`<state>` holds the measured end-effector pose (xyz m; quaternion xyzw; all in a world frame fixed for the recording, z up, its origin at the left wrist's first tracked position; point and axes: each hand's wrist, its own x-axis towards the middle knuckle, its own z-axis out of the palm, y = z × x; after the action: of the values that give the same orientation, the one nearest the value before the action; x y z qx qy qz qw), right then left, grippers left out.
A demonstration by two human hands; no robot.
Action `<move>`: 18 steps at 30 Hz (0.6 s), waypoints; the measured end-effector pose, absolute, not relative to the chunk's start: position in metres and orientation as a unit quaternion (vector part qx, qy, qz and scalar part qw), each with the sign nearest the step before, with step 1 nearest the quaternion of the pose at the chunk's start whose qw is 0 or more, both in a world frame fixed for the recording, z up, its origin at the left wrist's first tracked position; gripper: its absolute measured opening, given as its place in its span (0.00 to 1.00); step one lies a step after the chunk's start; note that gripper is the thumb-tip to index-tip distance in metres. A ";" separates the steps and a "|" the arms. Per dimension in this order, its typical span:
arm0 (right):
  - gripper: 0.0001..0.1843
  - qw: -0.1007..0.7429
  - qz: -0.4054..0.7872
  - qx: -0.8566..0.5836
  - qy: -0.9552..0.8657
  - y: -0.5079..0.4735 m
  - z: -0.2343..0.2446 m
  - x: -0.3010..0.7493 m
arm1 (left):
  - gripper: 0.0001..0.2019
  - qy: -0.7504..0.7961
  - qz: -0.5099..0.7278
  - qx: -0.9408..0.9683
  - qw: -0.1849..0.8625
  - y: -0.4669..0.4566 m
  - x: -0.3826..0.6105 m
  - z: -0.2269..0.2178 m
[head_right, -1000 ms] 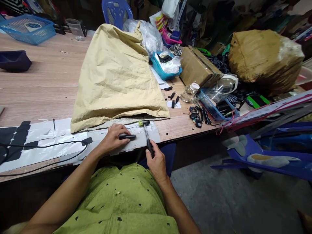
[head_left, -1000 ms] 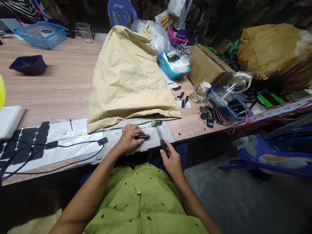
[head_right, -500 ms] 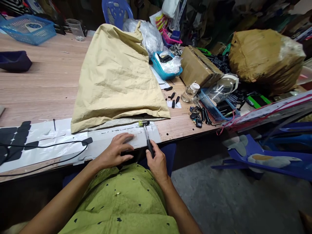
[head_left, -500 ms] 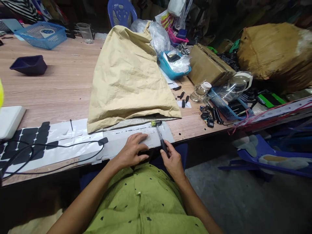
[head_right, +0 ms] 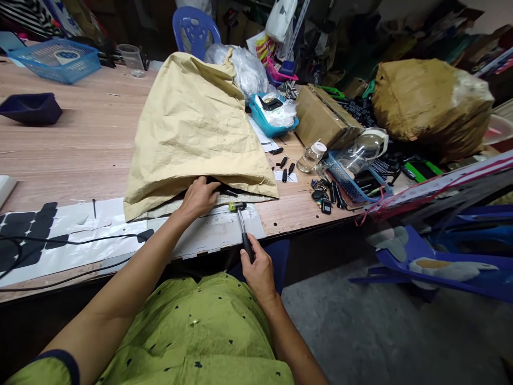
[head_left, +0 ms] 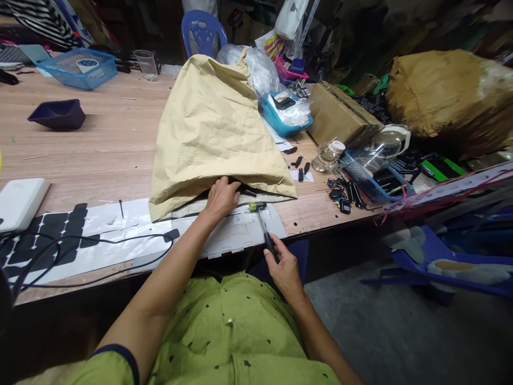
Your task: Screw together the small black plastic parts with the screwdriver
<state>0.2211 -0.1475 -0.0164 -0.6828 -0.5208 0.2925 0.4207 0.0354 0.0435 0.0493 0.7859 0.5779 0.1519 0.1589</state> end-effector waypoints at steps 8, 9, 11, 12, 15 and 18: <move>0.26 0.425 0.290 -0.680 -0.522 -0.147 -0.017 0.220 | 0.11 0.588 0.113 0.782 0.175 0.050 0.053 0.043; 0.26 0.424 0.291 -0.681 -0.521 -0.147 -0.016 0.220 | 0.10 0.583 0.116 0.786 0.169 0.048 0.050 0.043; 0.26 0.427 0.292 -0.680 -0.520 -0.147 -0.015 0.219 | 0.09 0.561 0.129 0.802 0.158 0.039 0.040 0.043; 0.26 0.430 0.291 -0.678 -0.520 -0.147 -0.015 0.218 | 0.09 0.548 0.136 0.811 0.155 0.034 0.035 0.043; 0.25 0.442 0.286 -0.670 -0.522 -0.147 -0.014 0.217 | 0.09 0.524 0.156 0.822 0.159 0.017 0.018 0.042; 0.24 0.447 0.288 -0.666 -0.524 -0.146 -0.014 0.218 | 0.10 0.511 0.162 0.826 0.175 0.003 0.008 0.037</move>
<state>0.2182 -0.1459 -0.0137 -0.6656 -0.5237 0.2878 0.4471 0.0081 0.0028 0.0371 0.8260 0.5105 0.1622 0.1754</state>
